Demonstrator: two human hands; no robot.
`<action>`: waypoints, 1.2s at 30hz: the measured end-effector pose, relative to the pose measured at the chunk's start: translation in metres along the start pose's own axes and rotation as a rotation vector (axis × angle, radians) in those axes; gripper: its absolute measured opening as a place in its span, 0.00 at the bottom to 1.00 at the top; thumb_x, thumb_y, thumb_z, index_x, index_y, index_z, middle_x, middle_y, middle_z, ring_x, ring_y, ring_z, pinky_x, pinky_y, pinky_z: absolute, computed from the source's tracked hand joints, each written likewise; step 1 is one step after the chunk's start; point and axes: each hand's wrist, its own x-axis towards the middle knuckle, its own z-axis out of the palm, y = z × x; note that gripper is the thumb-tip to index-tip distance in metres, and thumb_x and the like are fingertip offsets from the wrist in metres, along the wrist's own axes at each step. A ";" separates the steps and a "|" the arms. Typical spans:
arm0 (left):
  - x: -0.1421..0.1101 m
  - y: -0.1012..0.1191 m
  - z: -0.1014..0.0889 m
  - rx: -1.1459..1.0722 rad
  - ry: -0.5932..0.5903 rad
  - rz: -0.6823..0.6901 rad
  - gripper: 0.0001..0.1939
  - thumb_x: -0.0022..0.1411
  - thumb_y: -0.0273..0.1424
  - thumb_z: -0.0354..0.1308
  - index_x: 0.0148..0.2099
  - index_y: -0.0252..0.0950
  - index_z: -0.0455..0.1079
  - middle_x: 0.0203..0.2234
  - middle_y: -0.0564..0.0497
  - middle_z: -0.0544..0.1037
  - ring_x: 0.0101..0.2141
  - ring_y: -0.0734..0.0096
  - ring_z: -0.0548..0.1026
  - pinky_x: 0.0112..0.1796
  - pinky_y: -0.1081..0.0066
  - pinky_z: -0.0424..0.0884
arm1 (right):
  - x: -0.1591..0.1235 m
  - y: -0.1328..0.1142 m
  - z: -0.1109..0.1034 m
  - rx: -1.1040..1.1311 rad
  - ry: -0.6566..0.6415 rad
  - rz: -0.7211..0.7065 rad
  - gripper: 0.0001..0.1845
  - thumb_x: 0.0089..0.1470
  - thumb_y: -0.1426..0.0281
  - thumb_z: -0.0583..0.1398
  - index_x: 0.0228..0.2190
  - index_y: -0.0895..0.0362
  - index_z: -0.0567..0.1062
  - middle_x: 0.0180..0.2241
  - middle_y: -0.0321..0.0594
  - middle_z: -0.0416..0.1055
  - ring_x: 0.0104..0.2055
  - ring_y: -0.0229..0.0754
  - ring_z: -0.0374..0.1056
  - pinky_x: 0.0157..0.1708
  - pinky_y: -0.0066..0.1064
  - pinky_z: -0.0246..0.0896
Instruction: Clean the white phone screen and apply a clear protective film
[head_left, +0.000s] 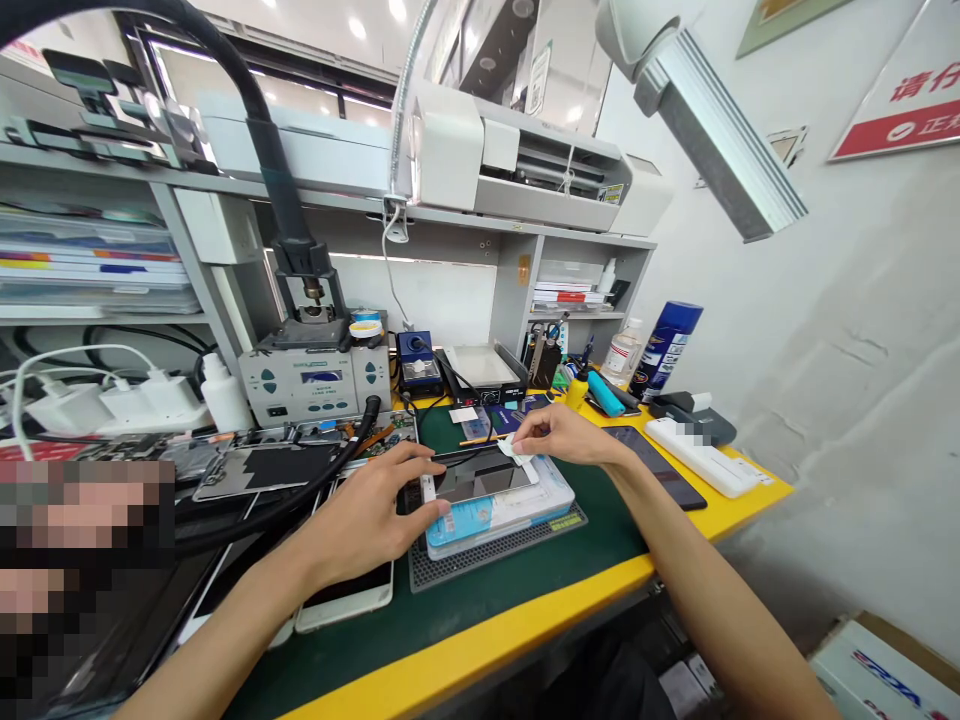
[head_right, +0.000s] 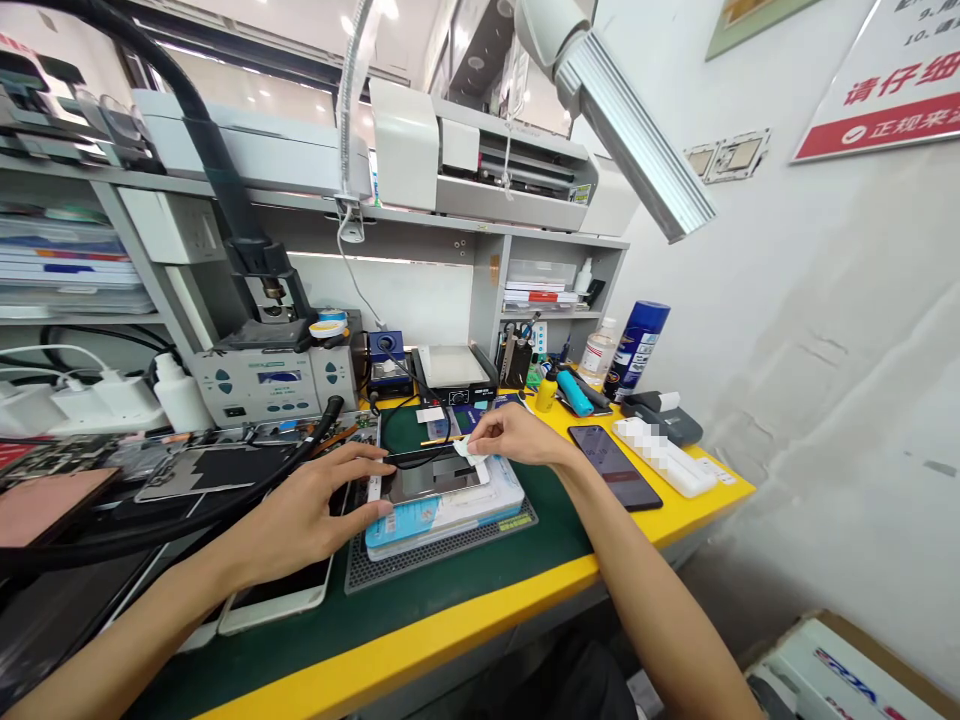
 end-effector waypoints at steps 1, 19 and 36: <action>0.000 0.000 0.000 -0.004 -0.002 -0.001 0.25 0.63 0.50 0.54 0.55 0.44 0.74 0.58 0.44 0.69 0.51 0.48 0.73 0.48 0.58 0.72 | -0.001 0.000 -0.001 0.015 -0.019 0.010 0.17 0.50 0.56 0.65 0.31 0.58 0.81 0.31 0.42 0.78 0.33 0.43 0.71 0.32 0.31 0.62; 0.000 0.000 0.000 -0.037 -0.029 -0.038 0.26 0.63 0.51 0.53 0.57 0.46 0.73 0.60 0.45 0.68 0.43 0.54 0.78 0.32 0.67 0.75 | -0.007 -0.001 -0.006 0.155 -0.214 0.067 0.15 0.46 0.59 0.69 0.30 0.58 0.81 0.29 0.39 0.77 0.31 0.40 0.70 0.32 0.28 0.62; -0.001 0.010 -0.010 -0.035 -0.098 -0.090 0.29 0.63 0.53 0.50 0.58 0.43 0.73 0.63 0.44 0.64 0.47 0.51 0.76 0.36 0.65 0.76 | -0.001 0.007 -0.005 0.094 -0.026 0.074 0.18 0.48 0.56 0.67 0.31 0.59 0.81 0.27 0.39 0.75 0.29 0.39 0.67 0.30 0.29 0.60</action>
